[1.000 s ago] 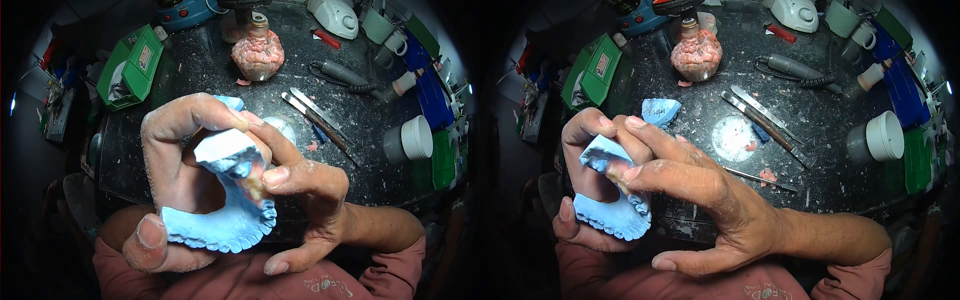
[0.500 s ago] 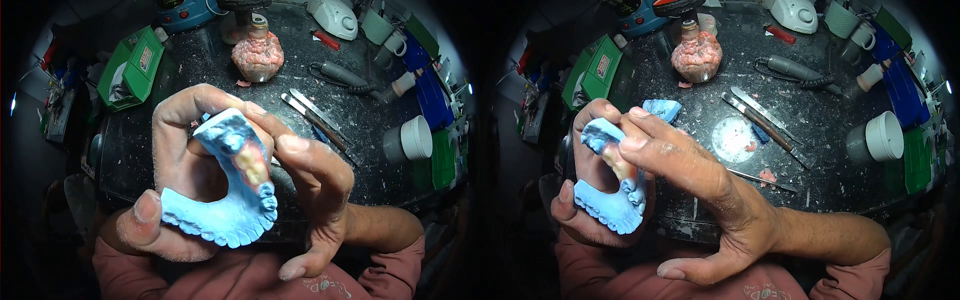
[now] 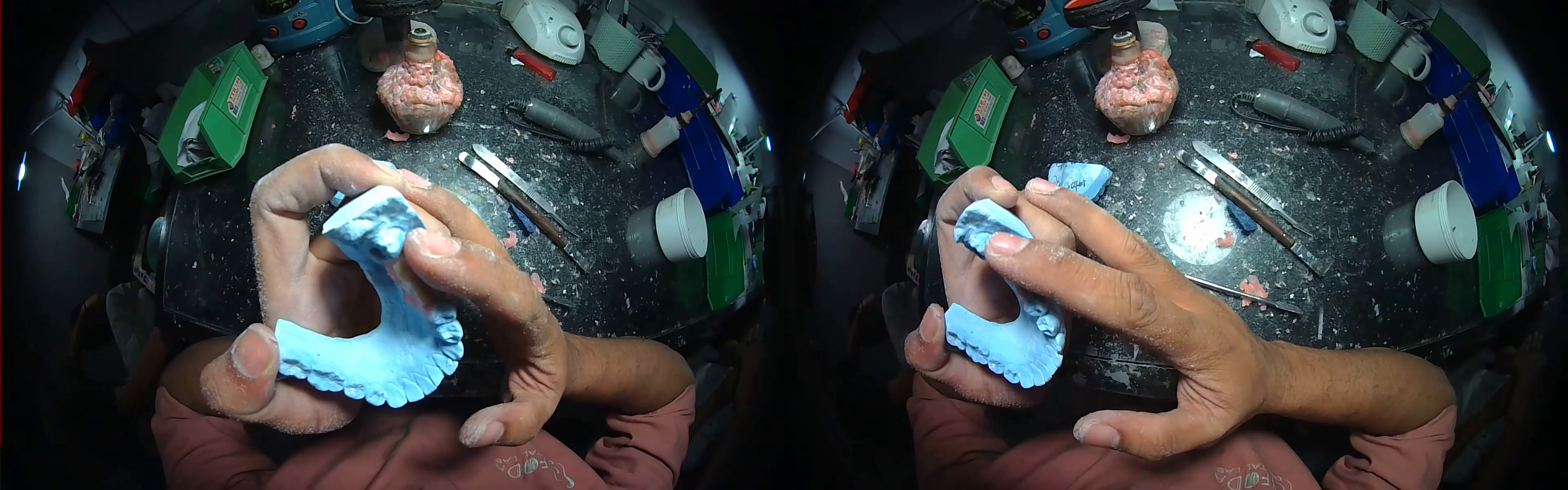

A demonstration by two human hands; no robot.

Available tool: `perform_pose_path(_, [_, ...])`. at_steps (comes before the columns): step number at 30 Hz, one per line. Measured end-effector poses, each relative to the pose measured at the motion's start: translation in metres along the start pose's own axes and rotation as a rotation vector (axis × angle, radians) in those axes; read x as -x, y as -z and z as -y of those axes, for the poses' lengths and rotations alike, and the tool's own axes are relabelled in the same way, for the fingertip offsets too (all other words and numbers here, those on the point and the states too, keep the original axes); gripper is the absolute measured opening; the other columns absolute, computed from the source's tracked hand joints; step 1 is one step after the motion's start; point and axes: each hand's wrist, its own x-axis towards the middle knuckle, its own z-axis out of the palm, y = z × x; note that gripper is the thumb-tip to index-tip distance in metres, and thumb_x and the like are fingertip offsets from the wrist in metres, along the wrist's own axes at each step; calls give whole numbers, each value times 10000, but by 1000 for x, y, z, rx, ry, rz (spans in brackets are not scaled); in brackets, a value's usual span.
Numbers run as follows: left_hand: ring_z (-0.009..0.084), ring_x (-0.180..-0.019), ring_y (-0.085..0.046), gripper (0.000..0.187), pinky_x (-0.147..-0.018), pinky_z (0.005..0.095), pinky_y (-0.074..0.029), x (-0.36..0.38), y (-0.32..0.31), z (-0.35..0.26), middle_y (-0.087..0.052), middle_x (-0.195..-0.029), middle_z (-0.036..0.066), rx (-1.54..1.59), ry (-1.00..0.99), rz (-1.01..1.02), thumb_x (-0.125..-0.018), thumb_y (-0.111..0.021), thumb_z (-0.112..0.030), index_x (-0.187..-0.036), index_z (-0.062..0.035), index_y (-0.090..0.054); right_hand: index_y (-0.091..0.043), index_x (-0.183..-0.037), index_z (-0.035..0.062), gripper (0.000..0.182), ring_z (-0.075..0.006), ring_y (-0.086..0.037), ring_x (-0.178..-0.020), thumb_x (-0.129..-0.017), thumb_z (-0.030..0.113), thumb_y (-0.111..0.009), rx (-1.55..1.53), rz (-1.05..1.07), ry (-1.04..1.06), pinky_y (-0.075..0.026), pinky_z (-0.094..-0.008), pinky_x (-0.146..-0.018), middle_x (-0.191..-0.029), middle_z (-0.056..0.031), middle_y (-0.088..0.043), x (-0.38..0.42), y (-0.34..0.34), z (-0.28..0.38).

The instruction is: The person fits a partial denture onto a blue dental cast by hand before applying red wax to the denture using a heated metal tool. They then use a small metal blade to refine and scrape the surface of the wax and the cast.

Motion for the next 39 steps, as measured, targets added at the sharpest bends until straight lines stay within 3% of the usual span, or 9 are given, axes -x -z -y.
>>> perform_pose_path(4, [123, -650, -546, 523, -597, 261, -489, 0, 0, 0, -552, -754, 89, -24, -17, -18, -781, -674, -368, -1128, -28, -482, -292, -1444, -25, 932, -456, -149, -1417, -783, 487, -704, -41, -16, -22, -127, -567, -1116, -1471, -364, -187, 1, -2, 0])
perform_pose_path(6, [152, -745, -552, 724, -687, 272, -489, 2, 4, -1, -537, -818, 106, 0, 14, -10, -672, -697, -474, -1167, -3, -456, -303, -1440, -22, 918, -454, -149, -1418, -781, 466, -714, -37, -12, -38, -128, -560, -1118, -1472, -356, -194, 0, -1, 1])
perform_pose_path(16, [201, -951, -515, 859, -848, 303, -431, 6, 8, -10, -507, -1014, 165, 154, 105, 124, -709, -580, -513, -1307, 34, -297, -262, -1451, -24, 912, -455, -170, -1411, -800, 430, -710, -47, -35, 23, -131, -542, -1121, -1478, -329, -224, 2, -2, -6])
perform_pose_path(24, [204, -938, -551, 886, -809, 300, -430, -7, 14, -25, -524, -1055, 101, -26, 372, 56, -678, -535, -630, -1306, -29, -365, 133, -1481, -20, 1280, -402, -70, -1450, -728, 502, -761, 101, 128, -131, -76, -514, -1156, -1541, -309, 30, 6, 12, 1])
perform_pose_path(31, [213, -1033, -553, 872, -851, 314, -457, -9, 24, -20, -510, -1105, 91, -15, 366, 97, -666, -531, -627, -1301, -50, -378, 63, -1477, -74, 1251, -396, -86, -1450, -728, 488, -766, 102, 88, -104, -86, -492, -1160, -1549, -293, 21, 5, 7, 3])
perform_pose_path(33, [276, -1076, -502, 890, -959, 427, -408, -11, 43, 2, -496, -1158, 223, 332, 154, 385, -791, -441, -611, -1329, 68, -235, 54, -1475, -81, 1249, -391, -89, -1450, -726, 486, -768, 124, 110, -96, -89, -484, -1161, -1549, -295, 6, 5, 9, 5])
perform_pose_path(36, [271, -1073, -505, 886, -955, 416, -411, -20, 58, 12, -502, -1150, 219, 309, 109, 542, -783, -458, -610, -1326, 59, -248, 48, -1472, -91, 1252, -382, -86, -1452, -722, 485, -773, 154, 146, -102, -89, -474, -1162, -1547, -299, -12, 4, 11, 6])
perform_pose_path(37, [271, -1073, -505, 886, -955, 416, -411, -17, 48, 3, -502, -1150, 219, 309, 110, 542, -783, -458, -610, -1326, 59, -248, 50, -1471, -94, 1258, -378, -80, -1453, -719, 485, -776, 162, 160, -115, -85, -472, -1163, -1547, -301, -16, 3, 12, 6])
perform_pose_path(39, [233, -1123, -531, 908, -944, 369, -468, -7, 19, -23, -480, -1177, 120, -63, 319, 119, -679, -588, -556, -1383, -59, -302, 21, -1473, -90, 1235, -371, -143, -1440, -720, 469, -783, 163, 96, -120, -119, -467, -1159, -1534, -296, -79, 5, 8, 3])
